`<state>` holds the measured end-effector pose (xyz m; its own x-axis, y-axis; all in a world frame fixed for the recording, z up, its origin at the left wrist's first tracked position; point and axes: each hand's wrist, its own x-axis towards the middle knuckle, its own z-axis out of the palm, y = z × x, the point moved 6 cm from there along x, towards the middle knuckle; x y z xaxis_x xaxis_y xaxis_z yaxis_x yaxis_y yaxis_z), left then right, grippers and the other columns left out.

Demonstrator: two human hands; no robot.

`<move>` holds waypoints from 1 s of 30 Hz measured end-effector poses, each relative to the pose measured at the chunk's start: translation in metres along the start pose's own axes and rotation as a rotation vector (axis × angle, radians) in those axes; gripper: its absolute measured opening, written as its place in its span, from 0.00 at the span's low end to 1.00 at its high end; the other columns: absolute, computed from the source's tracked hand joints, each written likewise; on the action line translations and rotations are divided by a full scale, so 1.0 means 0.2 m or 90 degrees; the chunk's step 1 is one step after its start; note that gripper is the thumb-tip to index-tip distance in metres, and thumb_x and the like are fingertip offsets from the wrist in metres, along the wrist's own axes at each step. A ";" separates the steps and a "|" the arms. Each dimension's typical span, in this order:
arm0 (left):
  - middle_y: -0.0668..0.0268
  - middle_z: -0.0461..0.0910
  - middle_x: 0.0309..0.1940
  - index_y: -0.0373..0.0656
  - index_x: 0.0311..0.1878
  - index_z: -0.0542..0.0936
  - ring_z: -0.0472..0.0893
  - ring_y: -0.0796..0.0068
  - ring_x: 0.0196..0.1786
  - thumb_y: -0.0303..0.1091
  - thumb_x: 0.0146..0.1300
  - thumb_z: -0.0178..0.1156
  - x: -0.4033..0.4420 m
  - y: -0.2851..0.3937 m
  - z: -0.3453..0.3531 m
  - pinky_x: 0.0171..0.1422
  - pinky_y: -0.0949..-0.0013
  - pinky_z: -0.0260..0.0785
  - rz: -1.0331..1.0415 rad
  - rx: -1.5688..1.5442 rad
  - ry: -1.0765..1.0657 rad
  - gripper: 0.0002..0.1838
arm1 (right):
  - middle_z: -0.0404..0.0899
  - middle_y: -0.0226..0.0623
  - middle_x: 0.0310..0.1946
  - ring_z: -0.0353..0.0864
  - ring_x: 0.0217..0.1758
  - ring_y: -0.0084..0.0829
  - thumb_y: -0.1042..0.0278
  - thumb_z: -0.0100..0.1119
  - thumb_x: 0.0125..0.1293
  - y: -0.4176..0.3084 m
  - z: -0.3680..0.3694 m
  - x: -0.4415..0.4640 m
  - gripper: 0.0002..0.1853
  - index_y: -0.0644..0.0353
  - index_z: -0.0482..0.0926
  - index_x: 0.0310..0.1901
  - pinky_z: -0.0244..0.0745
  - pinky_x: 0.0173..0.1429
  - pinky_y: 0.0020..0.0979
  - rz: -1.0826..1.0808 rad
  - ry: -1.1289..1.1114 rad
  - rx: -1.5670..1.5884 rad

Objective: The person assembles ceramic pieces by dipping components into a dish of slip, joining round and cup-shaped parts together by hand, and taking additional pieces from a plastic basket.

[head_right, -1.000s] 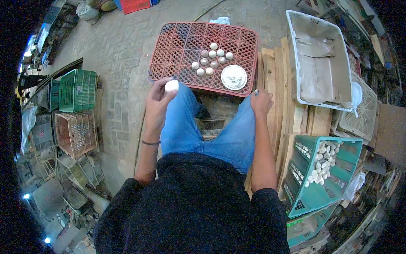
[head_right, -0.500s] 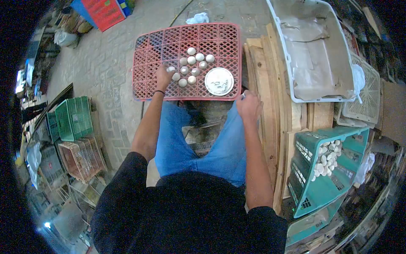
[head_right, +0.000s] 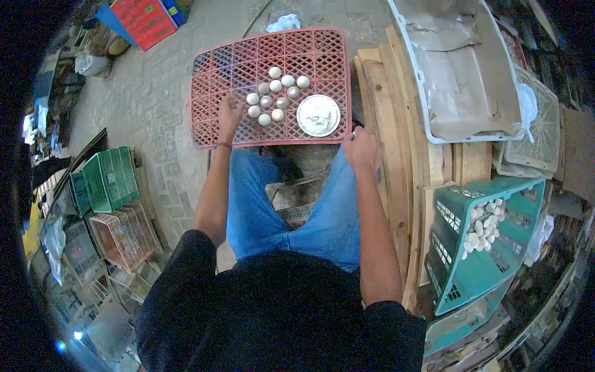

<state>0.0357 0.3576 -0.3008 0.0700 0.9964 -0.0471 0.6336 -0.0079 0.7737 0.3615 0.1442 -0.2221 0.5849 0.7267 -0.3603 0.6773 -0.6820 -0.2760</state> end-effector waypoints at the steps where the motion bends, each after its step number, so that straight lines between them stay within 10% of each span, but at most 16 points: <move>1: 0.54 0.77 0.34 0.34 0.39 0.75 0.77 0.62 0.33 0.31 0.49 0.66 -0.07 0.09 -0.06 0.40 0.66 0.69 0.109 0.056 0.013 0.16 | 0.80 0.43 0.38 0.78 0.43 0.46 0.62 0.56 0.54 0.01 0.00 0.00 0.13 0.62 0.79 0.35 0.72 0.47 0.46 0.011 -0.002 0.008; 8: 0.52 0.75 0.43 0.35 0.42 0.75 0.73 0.54 0.48 0.28 0.54 0.61 -0.80 0.31 -0.39 0.54 0.59 0.64 0.029 0.099 -0.070 0.13 | 0.78 0.49 0.32 0.79 0.36 0.47 0.67 0.56 0.59 0.15 -0.03 -0.06 0.09 0.64 0.76 0.36 0.73 0.46 0.39 -0.086 0.168 0.265; 13: 0.51 0.66 0.60 0.37 0.52 0.72 0.64 0.50 0.63 0.29 0.55 0.59 -1.14 0.40 -0.47 0.69 0.57 0.53 0.100 0.147 -0.068 0.20 | 0.75 0.37 0.25 0.77 0.29 0.27 0.68 0.49 0.68 0.36 -0.39 -0.41 0.08 0.63 0.73 0.34 0.73 0.32 0.28 -0.157 0.185 0.680; 21: 0.50 0.63 0.63 0.37 0.56 0.71 0.60 0.50 0.67 0.30 0.58 0.58 -1.14 0.34 -0.43 0.70 0.56 0.50 0.159 0.164 -0.113 0.22 | 0.71 0.28 0.19 0.68 0.18 0.18 0.63 0.50 0.68 1.22 -1.30 -0.85 0.13 0.63 0.75 0.30 0.63 0.22 0.22 0.021 0.497 0.492; 27: 0.48 0.61 0.64 0.37 0.56 0.70 0.59 0.50 0.67 0.30 0.59 0.57 -1.12 0.27 -0.44 0.70 0.56 0.50 0.172 0.171 -0.140 0.21 | 0.79 0.35 0.26 0.78 0.27 0.21 0.69 0.55 0.59 1.96 -0.93 -0.56 0.11 0.63 0.73 0.42 0.71 0.26 0.24 0.092 0.218 0.256; 30: 0.48 0.61 0.64 0.37 0.56 0.70 0.59 0.49 0.67 0.30 0.60 0.56 -1.13 0.29 -0.43 0.70 0.55 0.50 0.174 0.162 -0.137 0.20 | 0.81 0.45 0.40 0.81 0.42 0.39 0.57 0.63 0.51 2.30 -0.67 -0.44 0.29 0.62 0.71 0.53 0.76 0.47 0.35 0.147 0.102 0.010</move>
<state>-0.0096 0.1395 -0.1905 0.4036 0.9148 -0.0132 0.7371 -0.3166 0.5970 0.6809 -0.2233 -0.1982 0.7868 0.5552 -0.2696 0.5119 -0.8310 -0.2177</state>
